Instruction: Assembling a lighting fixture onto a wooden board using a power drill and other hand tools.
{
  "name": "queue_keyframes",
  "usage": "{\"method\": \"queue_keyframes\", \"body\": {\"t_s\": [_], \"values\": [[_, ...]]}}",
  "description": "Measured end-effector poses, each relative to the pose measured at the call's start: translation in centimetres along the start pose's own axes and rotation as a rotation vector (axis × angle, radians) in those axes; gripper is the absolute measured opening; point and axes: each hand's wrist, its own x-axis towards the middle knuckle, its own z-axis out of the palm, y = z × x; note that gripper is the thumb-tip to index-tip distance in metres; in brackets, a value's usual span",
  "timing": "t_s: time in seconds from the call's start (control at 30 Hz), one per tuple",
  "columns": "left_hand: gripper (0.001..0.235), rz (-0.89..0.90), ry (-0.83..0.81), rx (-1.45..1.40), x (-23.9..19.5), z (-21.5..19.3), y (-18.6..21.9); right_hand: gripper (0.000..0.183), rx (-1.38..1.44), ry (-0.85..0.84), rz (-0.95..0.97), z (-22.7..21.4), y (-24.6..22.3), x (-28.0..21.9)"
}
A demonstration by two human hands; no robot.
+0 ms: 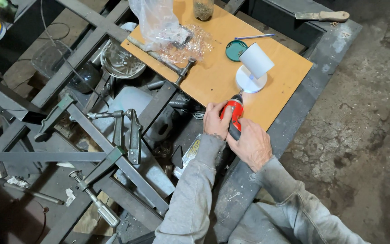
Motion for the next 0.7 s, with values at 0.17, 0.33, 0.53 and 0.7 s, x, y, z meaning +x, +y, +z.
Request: {"method": "queue_keyframes", "body": {"t_s": [0.17,0.33,0.53,0.7], "values": [[0.04,0.005,-0.007,0.0,0.4,0.5,-0.1,0.048,-0.003,-0.008,0.01,-0.5,-0.1,0.3],[0.037,0.066,-0.027,0.057,2.5,1.1,-0.6,0.049,-0.038,-0.017,0.035,-0.7,0.9,1.0],[0.035,0.335,-0.161,0.297,10.0,1.3,-0.7,0.056,-0.042,-0.027,0.049,-1.4,-0.1,0.9],[0.032,0.586,-0.269,0.073,13.7,6.5,-5.6,0.058,-0.055,0.036,0.07,-2.0,-1.1,1.3]]}}
